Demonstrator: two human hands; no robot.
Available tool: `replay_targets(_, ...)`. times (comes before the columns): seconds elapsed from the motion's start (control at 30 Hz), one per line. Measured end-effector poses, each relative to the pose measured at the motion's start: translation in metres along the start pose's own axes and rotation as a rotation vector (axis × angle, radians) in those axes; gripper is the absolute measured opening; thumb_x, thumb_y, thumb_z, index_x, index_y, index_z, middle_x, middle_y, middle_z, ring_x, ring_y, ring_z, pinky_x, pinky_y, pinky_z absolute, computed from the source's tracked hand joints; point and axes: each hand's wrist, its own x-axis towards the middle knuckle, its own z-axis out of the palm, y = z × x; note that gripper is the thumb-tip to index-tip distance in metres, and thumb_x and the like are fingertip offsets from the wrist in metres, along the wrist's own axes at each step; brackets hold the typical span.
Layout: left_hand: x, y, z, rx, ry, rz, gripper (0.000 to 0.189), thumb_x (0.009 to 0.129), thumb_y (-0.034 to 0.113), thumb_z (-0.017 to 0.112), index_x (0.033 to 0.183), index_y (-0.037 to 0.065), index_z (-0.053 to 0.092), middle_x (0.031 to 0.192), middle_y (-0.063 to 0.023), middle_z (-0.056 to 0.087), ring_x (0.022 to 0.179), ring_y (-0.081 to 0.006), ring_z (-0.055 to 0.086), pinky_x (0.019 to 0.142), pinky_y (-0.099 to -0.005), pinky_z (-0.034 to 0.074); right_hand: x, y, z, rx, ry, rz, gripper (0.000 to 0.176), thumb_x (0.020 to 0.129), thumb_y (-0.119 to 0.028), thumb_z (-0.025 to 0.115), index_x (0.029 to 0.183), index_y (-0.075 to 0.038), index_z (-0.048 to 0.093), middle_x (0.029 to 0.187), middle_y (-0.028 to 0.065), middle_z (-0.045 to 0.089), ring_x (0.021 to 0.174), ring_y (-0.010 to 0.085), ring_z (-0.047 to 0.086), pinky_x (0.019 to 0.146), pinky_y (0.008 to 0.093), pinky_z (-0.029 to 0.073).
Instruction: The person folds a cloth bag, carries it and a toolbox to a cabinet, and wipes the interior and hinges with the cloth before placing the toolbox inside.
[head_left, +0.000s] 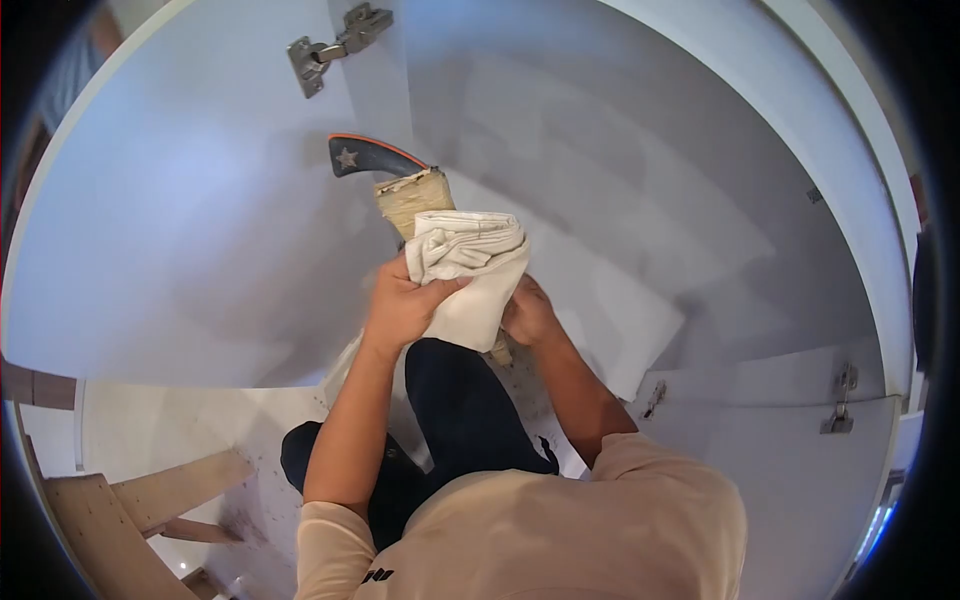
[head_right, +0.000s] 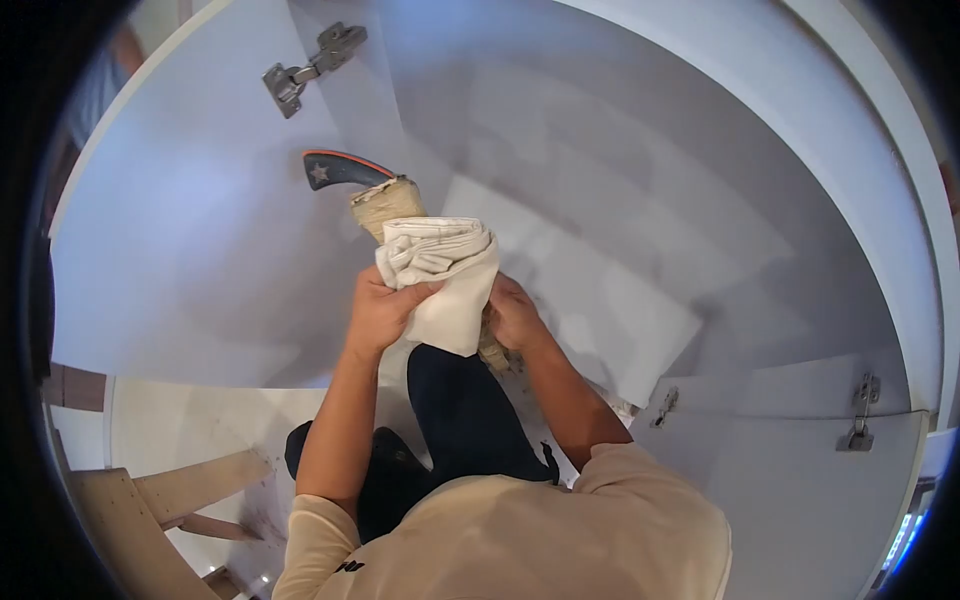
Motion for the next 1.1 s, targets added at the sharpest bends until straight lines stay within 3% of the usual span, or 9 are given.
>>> replay_targets(0.1, 0.007, -0.025, 0.016, 0.081, 0.087, -0.013, 0.03, 0.08, -0.003, 0.071, 0.11, -0.003, 0.065, 0.106, -0.0076, 0.069, 0.095, -0.0161, 0.064, 0.084, -0.0297, 0.051, -0.002, -0.014, 0.005, -0.369, 0.018, -0.137, 0.041, 0.094, -0.019, 0.06, 0.129, 0.0, 0.05, 0.125, 0.0095, 0.058, 0.113, 0.0155, 0.056, 0.094, 0.0314, 0.047)
replay_targets(0.2, 0.005, -0.041, 0.018, 0.393, 0.107, 0.086, 0.031, 0.079, -0.002, 0.071, 0.11, 0.0, 0.066, 0.11, -0.0103, 0.066, 0.101, -0.0193, 0.063, 0.088, -0.0315, 0.049, -0.01, -0.016, 0.009, -0.742, 0.176, -0.011, 0.042, 0.093, -0.014, 0.061, 0.13, 0.0, 0.046, 0.129, 0.0107, 0.054, 0.116, 0.0165, 0.053, 0.092, 0.0306, 0.048)
replay_targets(0.3, -0.003, -0.059, 0.016, 0.627, 0.145, 0.275, 0.034, 0.077, -0.001, 0.07, 0.11, 0.002, 0.066, 0.114, -0.0142, 0.062, 0.107, -0.026, 0.06, 0.093, -0.0344, 0.046, -0.008, 0.004, -0.004, -0.775, 0.396, -0.202, 0.047, 0.092, -0.012, 0.063, 0.133, -0.001, 0.043, 0.132, 0.0112, 0.051, 0.118, 0.0171, 0.052, 0.091, 0.0299, 0.048)
replay_targets(0.4, -0.01, -0.068, 0.016, 0.774, 0.211, 0.275, 0.041, 0.074, -0.001, 0.068, 0.115, 0.004, 0.064, 0.123, -0.0184, 0.055, 0.115, -0.0367, 0.054, 0.098, -0.0399, 0.044, -0.019, 0.026, 0.004, -0.506, 0.528, -0.073, 0.053, 0.093, -0.022, 0.063, 0.135, -0.001, 0.039, 0.129, 0.0107, 0.052, 0.118, 0.0185, 0.052, 0.091, 0.0305, 0.048)
replay_targets(0.53, -0.013, -0.067, 0.034, 0.934, 0.074, 0.278, 0.051, 0.069, 0.004, 0.069, 0.119, 0.001, 0.06, 0.136, -0.0235, 0.043, 0.127, -0.0429, 0.04, 0.105, -0.0452, 0.037, -0.018, 0.04, 0.02, -0.439, 0.135, -0.184, 0.078, 0.092, -0.043, 0.062, 0.147, -0.006, 0.022, 0.138, 0.0082, 0.041, 0.127, 0.0205, 0.044, 0.104, 0.0361, 0.039)
replay_targets(0.63, -0.016, -0.068, 0.032, 1.023, -0.056, 0.272, 0.048, 0.069, 0.002, 0.066, 0.117, 0.0, 0.061, 0.136, -0.0255, 0.042, 0.127, -0.0435, 0.039, 0.105, -0.0458, 0.037, -0.017, 0.04, 0.001, -0.118, 0.19, -0.079, 0.056, 0.093, -0.035, 0.062, 0.136, -0.008, 0.039, 0.12, 0.0037, 0.055, 0.107, 0.0124, 0.055, 0.083, 0.0251, 0.049)
replay_targets(0.8, -0.008, -0.066, 0.014, 0.96, -0.16, 0.226, 0.043, 0.072, -0.004, 0.061, 0.115, 0.0, 0.062, 0.136, -0.0256, 0.043, 0.122, -0.0424, 0.046, 0.101, -0.0434, 0.041, -0.007, 0.041, -0.016, -0.148, 0.311, -0.037, 0.055, 0.091, -0.009, 0.064, 0.138, -0.008, 0.036, 0.125, 0.0039, 0.053, 0.114, 0.0152, 0.052, 0.095, 0.0308, 0.045)
replay_targets(0.9, -0.007, -0.056, 0.008, 0.893, -0.177, 0.172, 0.043, 0.074, -0.006, 0.059, 0.117, 0.0, 0.063, 0.135, -0.0243, 0.045, 0.119, -0.0413, 0.05, 0.099, -0.0417, 0.043, -0.001, 0.044, -0.018, -0.149, 0.305, 0.013, 0.056, 0.091, -0.008, 0.063, 0.139, -0.008, 0.035, 0.127, 0.0038, 0.051, 0.117, 0.0162, 0.05, 0.099, 0.0333, 0.042)
replay_targets(1.1, -0.018, -0.053, -0.005, 0.976, -0.17, 0.197, 0.041, 0.075, -0.011, 0.054, 0.112, 0.001, 0.066, 0.13, -0.0221, 0.051, 0.117, -0.0396, 0.053, 0.096, -0.0391, 0.046, -0.005, 0.051, -0.015, -0.059, 0.262, 0.178, 0.045, 0.092, -0.004, 0.058, 0.133, -0.009, 0.041, 0.116, 0.0046, 0.056, 0.103, 0.0166, 0.058, 0.086, 0.0319, 0.05)
